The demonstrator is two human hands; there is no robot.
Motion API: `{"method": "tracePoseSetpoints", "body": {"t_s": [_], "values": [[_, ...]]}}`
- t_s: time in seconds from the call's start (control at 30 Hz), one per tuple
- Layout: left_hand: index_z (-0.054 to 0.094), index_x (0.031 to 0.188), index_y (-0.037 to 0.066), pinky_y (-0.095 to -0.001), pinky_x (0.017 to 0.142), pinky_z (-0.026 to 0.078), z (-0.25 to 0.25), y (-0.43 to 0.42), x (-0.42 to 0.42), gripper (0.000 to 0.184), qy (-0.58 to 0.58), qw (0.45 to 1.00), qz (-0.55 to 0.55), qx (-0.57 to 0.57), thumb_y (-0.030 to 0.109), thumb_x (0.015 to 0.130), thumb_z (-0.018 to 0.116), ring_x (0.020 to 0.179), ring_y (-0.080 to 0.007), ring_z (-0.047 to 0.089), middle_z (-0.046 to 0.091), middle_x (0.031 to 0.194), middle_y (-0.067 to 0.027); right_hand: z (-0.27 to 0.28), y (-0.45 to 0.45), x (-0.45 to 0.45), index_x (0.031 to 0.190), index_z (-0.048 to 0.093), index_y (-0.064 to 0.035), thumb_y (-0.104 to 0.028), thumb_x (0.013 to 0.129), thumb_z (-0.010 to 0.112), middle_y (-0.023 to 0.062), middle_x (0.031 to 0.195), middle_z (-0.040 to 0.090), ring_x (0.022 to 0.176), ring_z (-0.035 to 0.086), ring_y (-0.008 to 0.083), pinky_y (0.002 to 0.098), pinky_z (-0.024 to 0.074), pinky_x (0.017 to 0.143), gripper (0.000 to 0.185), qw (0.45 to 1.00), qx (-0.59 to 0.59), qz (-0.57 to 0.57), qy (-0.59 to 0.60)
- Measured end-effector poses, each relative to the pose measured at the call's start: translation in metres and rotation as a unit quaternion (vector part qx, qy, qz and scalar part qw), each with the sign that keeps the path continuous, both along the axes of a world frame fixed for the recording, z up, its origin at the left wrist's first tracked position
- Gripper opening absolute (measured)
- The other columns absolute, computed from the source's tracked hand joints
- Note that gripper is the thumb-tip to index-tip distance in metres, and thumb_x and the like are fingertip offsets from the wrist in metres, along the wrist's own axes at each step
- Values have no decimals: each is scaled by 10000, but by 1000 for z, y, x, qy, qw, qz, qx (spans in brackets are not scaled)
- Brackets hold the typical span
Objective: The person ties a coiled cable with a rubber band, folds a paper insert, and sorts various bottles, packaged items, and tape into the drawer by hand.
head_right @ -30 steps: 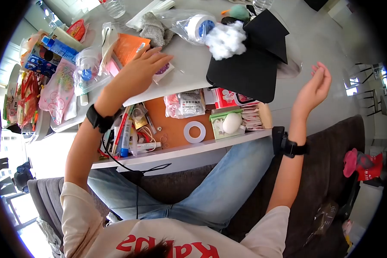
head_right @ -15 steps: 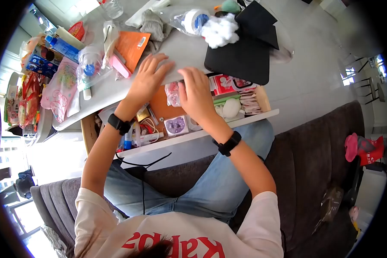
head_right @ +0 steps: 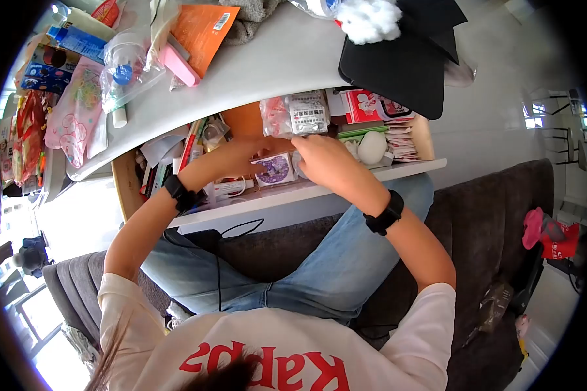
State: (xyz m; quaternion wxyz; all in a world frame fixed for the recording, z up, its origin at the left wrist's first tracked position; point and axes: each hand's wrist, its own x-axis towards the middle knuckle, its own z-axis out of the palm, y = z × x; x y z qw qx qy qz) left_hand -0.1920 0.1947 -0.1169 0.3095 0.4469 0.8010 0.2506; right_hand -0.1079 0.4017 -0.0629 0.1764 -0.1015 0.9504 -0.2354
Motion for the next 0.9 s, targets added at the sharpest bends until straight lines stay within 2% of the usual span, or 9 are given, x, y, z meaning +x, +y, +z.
{"method": "tracePoseSetpoints", "body": {"t_s": [0.03, 0.13, 0.3, 0.4, 0.5, 0.6, 0.7, 0.8, 0.9], "values": [[578, 956, 19, -352, 726, 463, -7, 2, -3, 286, -29, 999, -5, 33, 205, 748, 642, 832, -260, 579, 588, 898, -148, 0, 0, 1, 1052, 521, -11, -113, 760, 573, 156, 913, 597, 869, 576, 325, 388, 459, 730, 314, 1000, 0, -3, 1], [576, 948, -1, -336, 716, 458, -7, 5, -6, 288, -94, 994, -42, -44, 220, 772, 631, 815, -236, 573, 593, 867, -135, 1, -1, 6, 1090, 503, -14, -110, 759, 576, 162, 949, 588, 859, 573, 330, 392, 459, 727, 353, 1000, -14, -2, 23], [580, 965, -9, -299, 708, 450, 37, 0, -3, 295, -192, 981, 8, -22, 247, 822, 604, 795, -180, 565, 603, 840, -104, 12, -1, 20, 1029, 515, -9, -89, 762, 569, 159, 912, 585, 830, 566, 328, 386, 456, 699, 284, 985, -54, 15, 160], [577, 991, -8, -265, 715, 444, 76, -9, 2, 307, -216, 975, 41, 15, 249, 826, 614, 793, -132, 561, 613, 848, -74, 36, -10, 35, 1062, 520, -21, -77, 790, 570, 135, 914, 594, 790, 577, 267, 336, 444, 670, 282, 972, -195, -107, 79], [577, 993, -16, -251, 719, 448, 108, -22, 15, 292, -276, 956, 70, 67, 223, 830, 616, 797, -108, 556, 615, 863, -64, 57, -13, 50, 1087, 523, -28, -63, 810, 572, 79, 905, 599, 744, 554, 157, 260, 416, 657, 283, 924, -344, -160, 45], [565, 995, -26, -229, 738, 434, 127, -33, 31, 226, -349, 925, 97, 113, 138, 843, 598, 826, -80, 528, 583, 889, -37, 67, -15, 65, 1077, 513, -18, -44, 815, 568, 25, 849, 581, 714, 496, 81, 211, 382, 661, 270, 896, -405, -175, 39], [534, 1004, -50, -227, 785, 408, 153, -38, 41, 208, -392, 904, 95, 140, 74, 846, 589, 882, -85, 491, 529, 940, -27, 80, -28, 79, 1033, 505, -19, -10, 776, 600, 37, 930, 556, 734, 475, 69, 210, 378, 667, 274, 824, -510, -246, 27], [553, 1034, -24, -229, 766, 444, 149, -44, 51, 224, -399, 892, 94, 190, 114, 860, 584, 852, -79, 542, 603, 920, -37, 82, -40, 84, 992, 483, -28, 17, 740, 624, 84, 1041, 512, 798, 481, 101, 226, 386, 700, 292, 800, -485, -234, 265], [541, 1064, -19, -225, 788, 437, 142, -42, 54, 235, -418, 873, 88, 236, 98, 863, 577, 901, -79, 529, 584, 964, -36, 92, -37, 90, 829, 529, -48, 36, 682, 639, 126, 1134, 475, 873, 502, 202, 268, 405, 757, 202, 849, -344, -161, 366]]}}
